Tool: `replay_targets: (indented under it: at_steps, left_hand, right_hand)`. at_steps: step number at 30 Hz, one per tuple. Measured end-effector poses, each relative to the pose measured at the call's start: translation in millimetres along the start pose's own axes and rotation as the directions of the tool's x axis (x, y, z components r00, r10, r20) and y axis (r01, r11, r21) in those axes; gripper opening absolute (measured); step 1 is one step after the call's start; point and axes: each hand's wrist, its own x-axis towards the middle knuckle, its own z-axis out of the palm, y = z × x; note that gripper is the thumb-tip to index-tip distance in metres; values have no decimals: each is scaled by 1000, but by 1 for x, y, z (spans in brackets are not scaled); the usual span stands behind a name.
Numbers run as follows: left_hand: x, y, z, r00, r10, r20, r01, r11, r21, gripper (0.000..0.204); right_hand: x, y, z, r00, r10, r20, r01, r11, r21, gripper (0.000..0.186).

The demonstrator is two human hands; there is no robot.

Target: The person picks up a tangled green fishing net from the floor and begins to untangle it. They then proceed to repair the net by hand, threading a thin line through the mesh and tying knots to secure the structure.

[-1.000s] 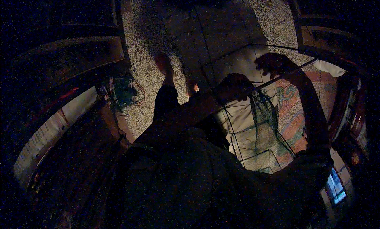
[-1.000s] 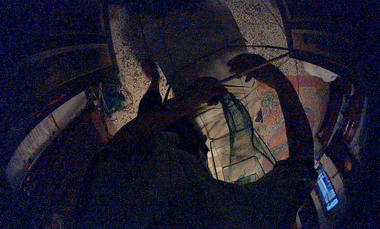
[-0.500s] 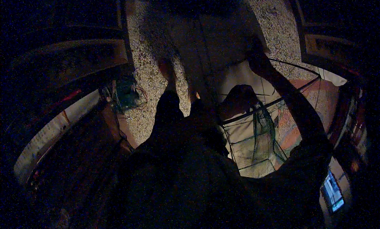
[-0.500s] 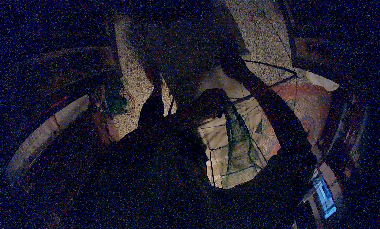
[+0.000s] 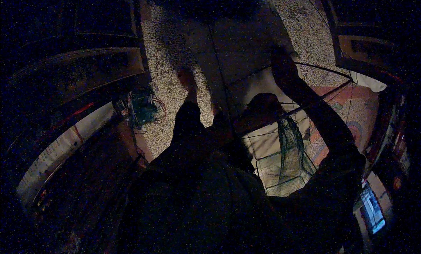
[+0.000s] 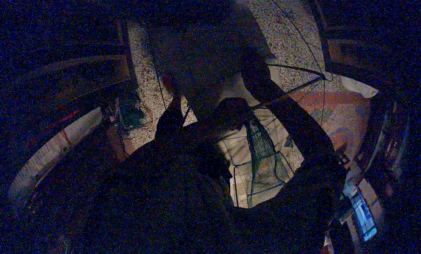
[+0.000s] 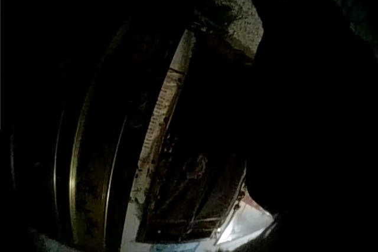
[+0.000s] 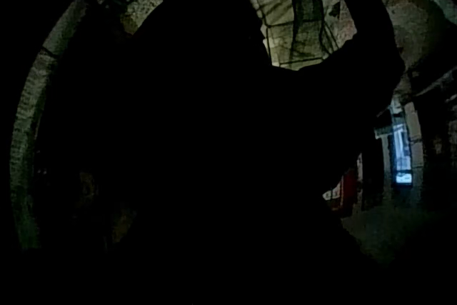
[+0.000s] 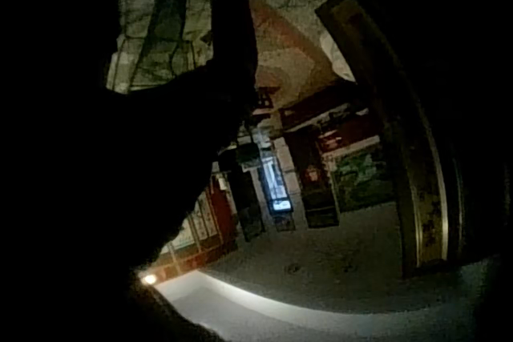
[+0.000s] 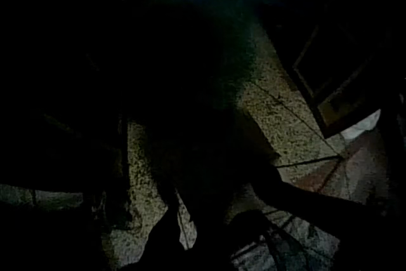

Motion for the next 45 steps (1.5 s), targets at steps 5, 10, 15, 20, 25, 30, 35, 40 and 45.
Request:
replay_targets:
  at_steps: [5, 10, 15, 20, 25, 30, 35, 40, 45]
  left_hand:
    - [8, -3, -2, 998, 67, -3, -66, 996, 51, 20]
    - [5, -7, -6, 984, 176, -30, -168, 970, 178, 19]
    - [9, -4, -6, 937, 349, 21, -338, 891, 303, 19]
    - [14, -15, -8, 884, 467, 5, -419, 788, 451, 18]
    - [17, -17, -4, 824, 566, 39, -492, 679, 545, 18]
    - [19, -15, 3, 764, 642, 59, -547, 597, 587, 18]
    - [24, -19, 3, 727, 686, 39, -549, 546, 633, 17]
    - [20, -18, 7, 896, 438, -70, -382, 841, 383, 16]
    - [15, -2, 1, 981, 187, -40, -184, 980, 73, 15]
  right_hand:
    - [-6, 3, -28, 976, -204, 73, 205, 979, -6, 36]
    - [-9, -18, -119, 859, -87, 505, -254, 783, 568, 29]
    - [-86, -6, -186, 811, 440, 386, -522, 247, 816, 24]
    - [-135, 4, -224, 793, 597, 119, -384, 339, 859, 22]
    - [-155, 45, -247, 708, 683, 183, -374, 142, 917, 21]
    - [-123, 40, -193, 761, 396, 514, -635, 618, 463, 15]
    - [-67, 8, -160, 843, 111, 526, -231, 958, 169, 15]
    - [-50, -22, -141, 784, 127, 608, -532, 641, 553, 16]
    - [-61, -18, -123, 758, -22, 652, -453, 701, 551, 14]
